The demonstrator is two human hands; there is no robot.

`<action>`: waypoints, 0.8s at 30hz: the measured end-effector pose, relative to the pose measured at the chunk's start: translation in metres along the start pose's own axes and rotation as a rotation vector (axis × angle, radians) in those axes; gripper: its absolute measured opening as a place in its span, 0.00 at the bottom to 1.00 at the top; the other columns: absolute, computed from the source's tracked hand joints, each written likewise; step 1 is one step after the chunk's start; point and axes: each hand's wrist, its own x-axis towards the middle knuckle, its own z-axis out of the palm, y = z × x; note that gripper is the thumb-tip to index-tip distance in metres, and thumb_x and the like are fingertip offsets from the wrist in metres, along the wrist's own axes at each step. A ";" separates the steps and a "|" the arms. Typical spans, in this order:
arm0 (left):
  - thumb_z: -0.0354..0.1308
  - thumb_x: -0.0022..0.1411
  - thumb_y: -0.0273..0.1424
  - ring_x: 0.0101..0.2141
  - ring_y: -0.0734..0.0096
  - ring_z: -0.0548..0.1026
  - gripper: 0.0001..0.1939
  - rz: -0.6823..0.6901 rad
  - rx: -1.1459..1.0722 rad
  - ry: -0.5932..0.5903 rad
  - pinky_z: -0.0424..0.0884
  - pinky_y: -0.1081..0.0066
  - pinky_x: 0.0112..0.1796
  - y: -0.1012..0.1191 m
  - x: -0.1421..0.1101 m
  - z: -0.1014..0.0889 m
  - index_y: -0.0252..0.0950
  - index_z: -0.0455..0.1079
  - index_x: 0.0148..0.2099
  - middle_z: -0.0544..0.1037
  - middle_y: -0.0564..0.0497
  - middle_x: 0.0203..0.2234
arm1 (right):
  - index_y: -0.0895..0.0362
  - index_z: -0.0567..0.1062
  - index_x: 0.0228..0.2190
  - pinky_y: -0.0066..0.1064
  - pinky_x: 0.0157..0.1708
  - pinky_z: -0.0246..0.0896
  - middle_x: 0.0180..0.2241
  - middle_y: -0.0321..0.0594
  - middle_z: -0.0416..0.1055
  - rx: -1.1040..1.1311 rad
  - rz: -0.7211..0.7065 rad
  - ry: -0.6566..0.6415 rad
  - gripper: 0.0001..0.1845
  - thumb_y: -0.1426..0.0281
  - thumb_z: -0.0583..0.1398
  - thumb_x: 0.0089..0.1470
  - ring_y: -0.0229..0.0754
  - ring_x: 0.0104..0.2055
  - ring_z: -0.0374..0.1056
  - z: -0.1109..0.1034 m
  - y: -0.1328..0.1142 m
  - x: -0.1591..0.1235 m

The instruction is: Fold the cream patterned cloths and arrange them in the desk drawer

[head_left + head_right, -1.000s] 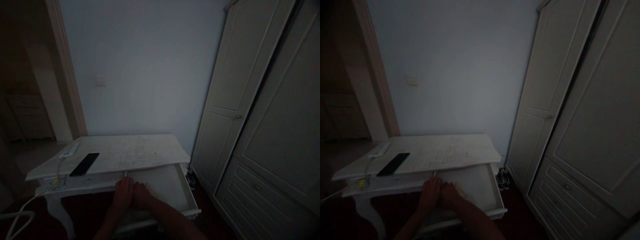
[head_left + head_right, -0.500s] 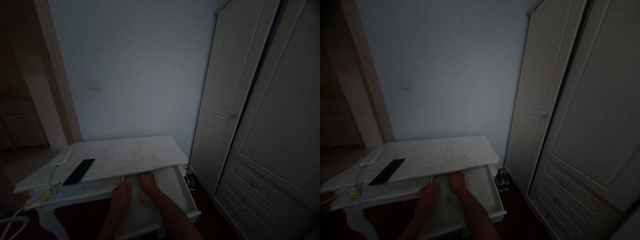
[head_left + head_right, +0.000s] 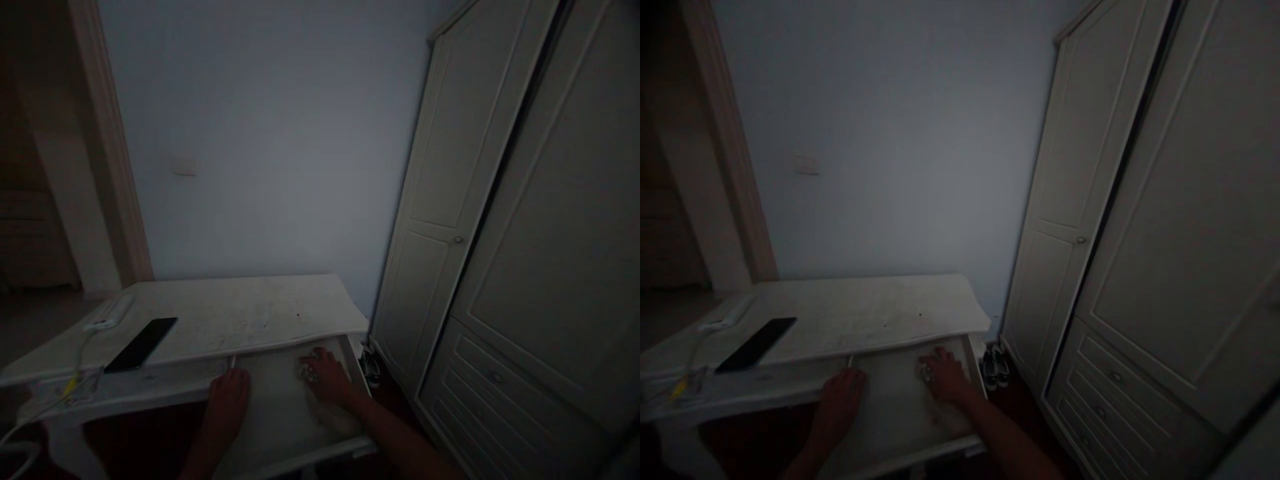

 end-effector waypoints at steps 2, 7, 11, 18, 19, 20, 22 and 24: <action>0.49 0.65 0.14 0.49 0.54 0.78 0.22 -0.040 0.020 -0.040 0.70 0.56 0.50 0.004 0.001 -0.004 0.34 0.80 0.51 0.83 0.41 0.47 | 0.31 0.59 0.69 0.58 0.58 0.63 0.73 0.47 0.52 0.020 -0.068 -0.080 0.51 0.59 0.72 0.49 0.66 0.69 0.57 0.003 0.001 -0.014; 0.50 0.65 0.15 0.51 0.53 0.77 0.22 -0.072 -0.030 -0.069 0.69 0.54 0.52 0.007 0.001 -0.002 0.34 0.79 0.52 0.82 0.39 0.50 | 0.36 0.69 0.62 0.57 0.51 0.68 0.62 0.47 0.64 -0.109 -0.245 -0.198 0.47 0.58 0.76 0.41 0.66 0.61 0.65 0.024 -0.024 -0.011; 0.51 0.63 0.16 0.50 0.53 0.77 0.21 -0.099 -0.093 -0.092 0.69 0.55 0.51 0.005 -0.001 0.004 0.33 0.79 0.52 0.82 0.38 0.48 | 0.42 0.76 0.54 0.54 0.42 0.74 0.55 0.48 0.69 -0.207 -0.364 -0.176 0.33 0.56 0.73 0.47 0.63 0.53 0.70 0.057 -0.074 0.016; 0.48 0.67 0.17 0.48 0.57 0.78 0.20 -0.144 -0.158 -0.110 0.68 0.57 0.52 0.006 0.000 0.005 0.34 0.79 0.49 0.83 0.42 0.46 | 0.53 0.75 0.54 0.62 0.44 0.76 0.61 0.55 0.69 -0.223 -0.511 -0.067 0.24 0.59 0.67 0.58 0.65 0.54 0.70 0.106 -0.142 0.051; 0.47 0.67 0.17 0.48 0.57 0.78 0.20 -0.149 -0.165 -0.108 0.68 0.57 0.52 0.005 0.000 0.006 0.35 0.79 0.49 0.83 0.42 0.46 | 0.53 0.75 0.55 0.62 0.44 0.75 0.62 0.56 0.68 -0.199 -0.492 -0.052 0.24 0.60 0.66 0.59 0.65 0.54 0.70 0.106 -0.145 0.053; 0.47 0.67 0.17 0.48 0.57 0.78 0.20 -0.150 -0.164 -0.103 0.68 0.57 0.51 0.005 0.000 0.007 0.35 0.79 0.49 0.83 0.42 0.46 | 0.54 0.74 0.56 0.63 0.44 0.76 0.62 0.56 0.68 -0.169 -0.462 -0.037 0.25 0.61 0.65 0.59 0.65 0.54 0.71 0.104 -0.147 0.056; 0.48 0.67 0.18 0.49 0.55 0.79 0.20 -0.141 -0.148 -0.096 0.69 0.57 0.50 0.004 -0.002 0.011 0.35 0.79 0.49 0.83 0.41 0.47 | 0.54 0.73 0.58 0.61 0.44 0.76 0.58 0.57 0.71 -0.104 -0.381 -0.003 0.27 0.61 0.64 0.60 0.64 0.53 0.71 0.096 -0.146 0.061; 0.48 0.68 0.18 0.49 0.54 0.79 0.20 -0.126 -0.122 -0.091 0.69 0.56 0.50 0.003 -0.004 0.015 0.35 0.79 0.50 0.84 0.41 0.47 | 0.54 0.75 0.56 0.58 0.44 0.76 0.54 0.55 0.74 -0.066 -0.286 0.024 0.24 0.62 0.64 0.60 0.63 0.53 0.72 0.083 -0.142 0.066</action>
